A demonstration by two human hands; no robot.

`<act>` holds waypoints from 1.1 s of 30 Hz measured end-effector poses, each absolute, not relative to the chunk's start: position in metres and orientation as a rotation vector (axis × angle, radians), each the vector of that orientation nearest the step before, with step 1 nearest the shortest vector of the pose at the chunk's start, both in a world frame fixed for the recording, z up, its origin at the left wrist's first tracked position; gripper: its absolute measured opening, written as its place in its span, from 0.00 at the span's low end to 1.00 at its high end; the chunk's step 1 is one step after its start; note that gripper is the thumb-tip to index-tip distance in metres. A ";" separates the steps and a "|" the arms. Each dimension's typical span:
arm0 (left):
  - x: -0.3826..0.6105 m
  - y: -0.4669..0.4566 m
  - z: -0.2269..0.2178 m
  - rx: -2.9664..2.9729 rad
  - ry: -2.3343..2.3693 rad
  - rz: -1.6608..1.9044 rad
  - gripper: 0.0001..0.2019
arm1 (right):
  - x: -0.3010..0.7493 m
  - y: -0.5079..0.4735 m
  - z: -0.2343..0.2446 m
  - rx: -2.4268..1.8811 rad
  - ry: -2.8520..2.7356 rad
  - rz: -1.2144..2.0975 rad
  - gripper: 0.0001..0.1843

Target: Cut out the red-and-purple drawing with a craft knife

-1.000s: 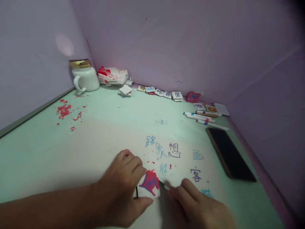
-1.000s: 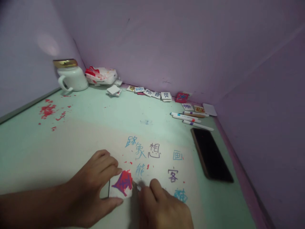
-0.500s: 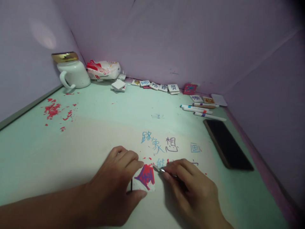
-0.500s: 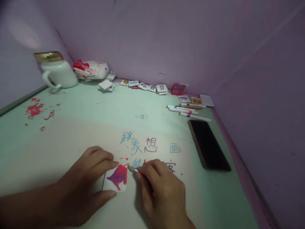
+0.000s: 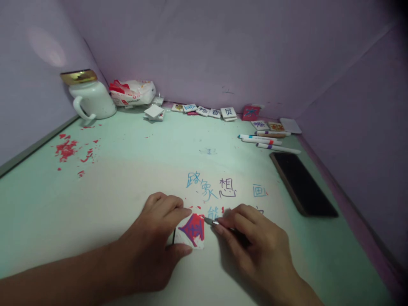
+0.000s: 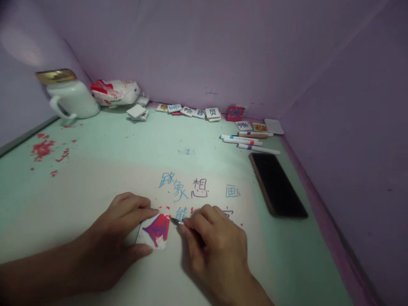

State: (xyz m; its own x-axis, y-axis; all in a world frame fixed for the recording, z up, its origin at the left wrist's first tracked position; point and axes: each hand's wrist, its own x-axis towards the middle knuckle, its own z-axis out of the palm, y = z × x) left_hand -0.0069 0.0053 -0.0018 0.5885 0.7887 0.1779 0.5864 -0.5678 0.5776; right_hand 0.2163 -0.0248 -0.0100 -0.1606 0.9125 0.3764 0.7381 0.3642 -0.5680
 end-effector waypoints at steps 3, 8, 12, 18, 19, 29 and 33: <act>-0.007 0.005 -0.002 2.350 1.102 0.588 0.14 | 0.217 -0.025 -0.009 -1.418 -1.940 0.334 0.06; -0.006 0.006 -0.003 2.361 1.085 0.595 0.15 | 0.218 -0.024 -0.008 -1.435 -1.945 0.343 0.07; -0.006 0.006 -0.003 2.380 1.068 0.596 0.15 | 0.219 -0.023 -0.008 -1.425 -1.951 0.389 0.07; -0.007 0.006 -0.004 2.406 1.068 0.602 0.16 | 0.223 -0.022 -0.004 -1.431 -1.954 0.462 0.07; -0.007 0.006 -0.004 2.403 1.066 0.596 0.16 | 0.225 -0.022 -0.004 -1.431 -1.959 0.479 0.07; -0.006 0.007 0.000 2.375 1.131 0.580 0.16 | 0.230 -0.020 -0.006 -1.466 -1.798 0.547 0.04; -0.005 0.008 0.001 2.400 1.134 0.566 0.17 | 0.226 -0.024 -0.008 -1.495 -1.872 0.374 0.08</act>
